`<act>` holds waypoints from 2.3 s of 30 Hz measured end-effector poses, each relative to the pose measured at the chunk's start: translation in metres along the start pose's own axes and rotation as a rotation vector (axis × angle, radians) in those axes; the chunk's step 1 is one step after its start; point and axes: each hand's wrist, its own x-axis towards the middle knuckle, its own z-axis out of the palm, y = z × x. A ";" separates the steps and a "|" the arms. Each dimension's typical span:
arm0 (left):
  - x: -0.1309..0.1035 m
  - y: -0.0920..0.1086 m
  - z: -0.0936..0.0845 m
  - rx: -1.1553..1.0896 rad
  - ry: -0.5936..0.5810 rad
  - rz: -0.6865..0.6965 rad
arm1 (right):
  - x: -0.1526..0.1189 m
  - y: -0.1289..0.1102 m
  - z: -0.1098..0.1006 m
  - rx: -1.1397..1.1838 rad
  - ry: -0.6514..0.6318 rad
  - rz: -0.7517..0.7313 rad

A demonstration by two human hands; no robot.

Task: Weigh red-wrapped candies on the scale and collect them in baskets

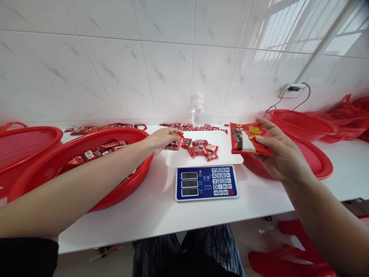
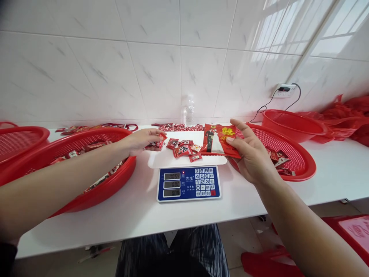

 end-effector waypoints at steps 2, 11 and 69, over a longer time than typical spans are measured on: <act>0.010 -0.005 0.005 0.043 -0.010 -0.015 | -0.001 0.001 0.000 0.001 -0.009 0.009; -0.014 0.050 -0.006 -0.111 0.089 0.264 | -0.004 -0.003 -0.009 0.001 0.002 -0.013; -0.032 -0.009 -0.033 -0.395 0.229 -0.009 | 0.111 0.107 0.042 -1.311 -0.507 -0.543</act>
